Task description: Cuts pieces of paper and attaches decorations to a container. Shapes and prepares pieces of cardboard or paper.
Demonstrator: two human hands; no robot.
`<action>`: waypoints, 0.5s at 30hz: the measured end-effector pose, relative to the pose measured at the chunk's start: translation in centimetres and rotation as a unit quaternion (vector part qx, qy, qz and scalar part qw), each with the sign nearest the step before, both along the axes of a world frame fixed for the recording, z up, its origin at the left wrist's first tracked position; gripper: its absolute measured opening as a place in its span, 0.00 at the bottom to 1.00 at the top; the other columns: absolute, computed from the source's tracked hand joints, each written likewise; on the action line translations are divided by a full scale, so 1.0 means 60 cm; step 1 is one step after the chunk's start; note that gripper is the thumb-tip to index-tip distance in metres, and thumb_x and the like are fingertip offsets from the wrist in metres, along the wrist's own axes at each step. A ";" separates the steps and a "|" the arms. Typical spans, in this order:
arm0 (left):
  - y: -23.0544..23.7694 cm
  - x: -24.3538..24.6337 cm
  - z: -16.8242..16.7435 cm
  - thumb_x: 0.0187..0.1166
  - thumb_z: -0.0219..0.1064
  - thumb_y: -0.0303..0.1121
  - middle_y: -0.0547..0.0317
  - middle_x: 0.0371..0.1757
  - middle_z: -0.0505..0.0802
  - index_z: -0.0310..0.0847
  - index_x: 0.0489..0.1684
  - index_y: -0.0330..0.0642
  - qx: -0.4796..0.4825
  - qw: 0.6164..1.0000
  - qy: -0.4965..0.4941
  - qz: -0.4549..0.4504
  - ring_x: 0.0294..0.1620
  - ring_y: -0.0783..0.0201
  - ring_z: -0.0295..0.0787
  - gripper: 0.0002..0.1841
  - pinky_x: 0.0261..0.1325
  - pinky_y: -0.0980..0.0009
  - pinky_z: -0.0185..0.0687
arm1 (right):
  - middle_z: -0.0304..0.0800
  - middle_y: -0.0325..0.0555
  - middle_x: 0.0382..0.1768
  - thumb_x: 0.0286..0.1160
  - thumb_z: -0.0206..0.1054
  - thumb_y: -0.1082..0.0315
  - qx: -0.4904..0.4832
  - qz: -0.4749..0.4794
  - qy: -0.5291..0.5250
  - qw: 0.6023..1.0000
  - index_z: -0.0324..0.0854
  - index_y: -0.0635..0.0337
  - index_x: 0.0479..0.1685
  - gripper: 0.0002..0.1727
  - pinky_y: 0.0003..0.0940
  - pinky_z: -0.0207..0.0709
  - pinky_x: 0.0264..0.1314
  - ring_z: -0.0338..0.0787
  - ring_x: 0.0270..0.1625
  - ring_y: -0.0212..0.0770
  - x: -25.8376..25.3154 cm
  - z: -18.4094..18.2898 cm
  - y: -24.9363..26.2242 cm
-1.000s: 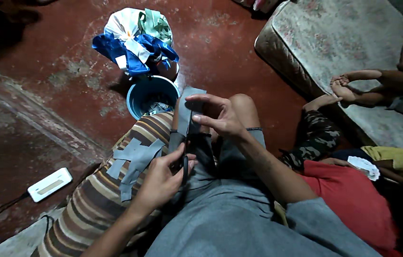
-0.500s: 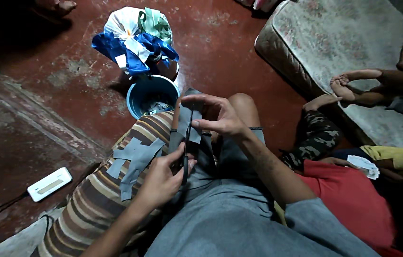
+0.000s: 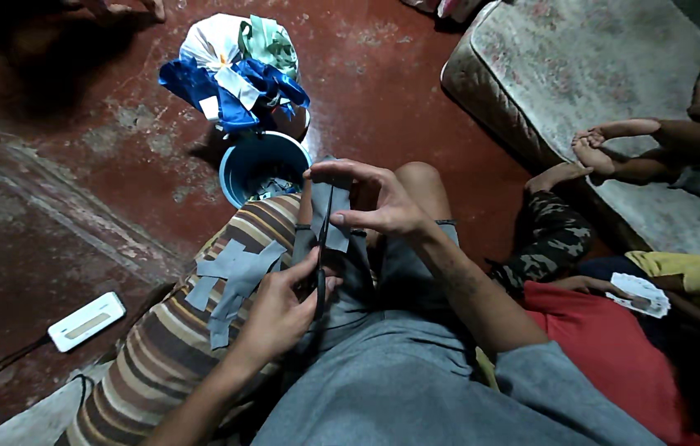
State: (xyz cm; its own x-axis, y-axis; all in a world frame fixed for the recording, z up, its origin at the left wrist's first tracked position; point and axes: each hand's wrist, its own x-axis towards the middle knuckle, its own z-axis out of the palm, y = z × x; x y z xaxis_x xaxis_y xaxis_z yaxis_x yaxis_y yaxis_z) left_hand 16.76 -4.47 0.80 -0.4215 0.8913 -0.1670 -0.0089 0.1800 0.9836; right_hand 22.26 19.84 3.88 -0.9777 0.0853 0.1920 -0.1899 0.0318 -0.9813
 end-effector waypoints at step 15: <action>-0.002 -0.009 -0.003 0.82 0.70 0.41 0.64 0.54 0.96 0.76 0.79 0.39 -0.013 0.999 0.036 -0.020 0.49 0.72 0.94 0.28 0.56 0.71 0.92 | 0.82 0.49 0.70 0.57 0.76 0.72 0.038 0.015 -0.029 0.999 0.74 0.66 0.77 0.39 0.33 0.88 0.57 0.87 0.62 0.41 0.017 0.000 0.000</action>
